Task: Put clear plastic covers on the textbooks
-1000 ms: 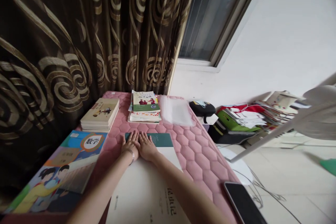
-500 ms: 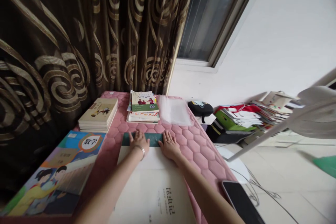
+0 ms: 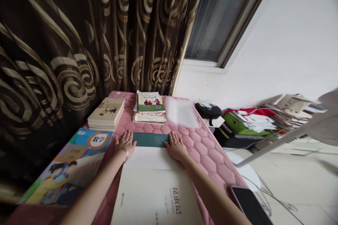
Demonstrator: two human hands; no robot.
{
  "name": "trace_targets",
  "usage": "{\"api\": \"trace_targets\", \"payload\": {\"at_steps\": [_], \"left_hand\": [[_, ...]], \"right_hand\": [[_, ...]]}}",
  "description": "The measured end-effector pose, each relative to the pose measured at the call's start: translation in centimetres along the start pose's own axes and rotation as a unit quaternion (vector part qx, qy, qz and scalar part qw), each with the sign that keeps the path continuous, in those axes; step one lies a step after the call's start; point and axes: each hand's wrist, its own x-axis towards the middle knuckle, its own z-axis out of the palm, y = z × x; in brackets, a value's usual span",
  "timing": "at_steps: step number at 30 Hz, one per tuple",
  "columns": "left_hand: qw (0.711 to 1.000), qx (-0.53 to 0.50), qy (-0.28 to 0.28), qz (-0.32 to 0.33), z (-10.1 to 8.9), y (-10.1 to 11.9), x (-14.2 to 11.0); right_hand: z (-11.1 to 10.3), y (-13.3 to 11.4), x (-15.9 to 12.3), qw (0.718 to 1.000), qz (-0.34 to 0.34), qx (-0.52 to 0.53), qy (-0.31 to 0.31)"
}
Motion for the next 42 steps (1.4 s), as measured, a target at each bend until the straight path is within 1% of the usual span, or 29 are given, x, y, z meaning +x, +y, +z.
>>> {"api": "trace_targets", "payload": {"at_steps": [1, 3, 5, 7, 8, 10, 14, 16, 19, 22, 24, 27, 30, 32, 35, 38, 42], "left_hand": [[1.0, 0.01, 0.009, -0.013, -0.1, -0.3, -0.8], [0.999, 0.016, 0.034, -0.025, -0.2, -0.1, -2.7], [0.998, 0.005, 0.055, -0.008, -0.3, 0.7, -4.7], [0.998, -0.01, 0.065, 0.002, -0.4, 1.3, -6.2], [0.998, -0.016, 0.068, 0.0, -0.5, 1.6, -6.7], [0.997, -0.027, 0.073, -0.009, -0.7, 1.8, -7.1], [0.996, -0.034, 0.083, -0.011, -0.7, 1.7, -6.8], [0.996, -0.037, 0.083, -0.006, -0.5, 1.6, -6.6], [0.996, -0.039, 0.082, -0.005, -0.2, 1.4, -6.4], [0.996, -0.041, 0.082, -0.006, 0.1, 1.4, -6.3], [0.995, -0.05, 0.083, -0.007, 0.1, 1.4, -6.3], [0.995, -0.059, 0.079, -0.011, 0.1, 1.5, -6.4], [0.995, -0.059, 0.077, -0.015, 0.0, 1.6, -6.4], [0.995, -0.057, 0.074, -0.017, 0.0, 1.7, -6.3], [0.996, -0.053, 0.068, -0.017, 0.1, 1.7, -6.3], [0.996, -0.056, 0.065, -0.02, 0.1, 1.7, -6.3], [0.996, -0.058, 0.061, -0.022, -0.1, 1.7, -6.4]], "right_hand": [[0.0, 0.0, 0.0, 1.0, -0.001, -0.003, -0.001], [-0.3, -0.2, 0.0, 1.0, 0.003, -0.012, -0.003], [-0.8, -0.7, -0.1, 0.999, 0.02, -0.029, -0.003], [-1.5, -1.9, 0.0, 0.998, 0.034, -0.053, 0.009], [-1.8, -2.8, 0.0, 0.998, 0.031, -0.058, 0.019], [-2.0, -5.4, 0.2, 0.998, -0.004, -0.046, 0.042], [-1.1, -11.6, 1.3, 0.994, -0.075, 0.045, 0.067], [-0.7, -14.0, 2.4, 0.992, -0.078, 0.078, 0.06], [-0.9, -15.9, 4.7, 0.993, -0.067, 0.09, 0.044], [-1.4, -16.5, 6.8, 0.994, -0.039, 0.086, 0.046], [-1.6, -16.7, 7.4, 0.995, -0.026, 0.085, 0.053], [-1.3, -16.8, 6.7, 0.993, -0.03, 0.079, 0.077], [-0.8, -16.5, 4.8, 0.99, -0.068, 0.062, 0.109], [-0.7, -16.0, 3.7, 0.989, -0.094, 0.058, 0.097], [-1.1, -15.5, 3.4, 0.992, -0.1, 0.066, 0.048], [-1.9, -15.7, 4.6, 0.994, -0.083, 0.068, 0.026], [-2.3, -16.6, 6.5, 0.996, -0.051, 0.062, 0.04]]}}
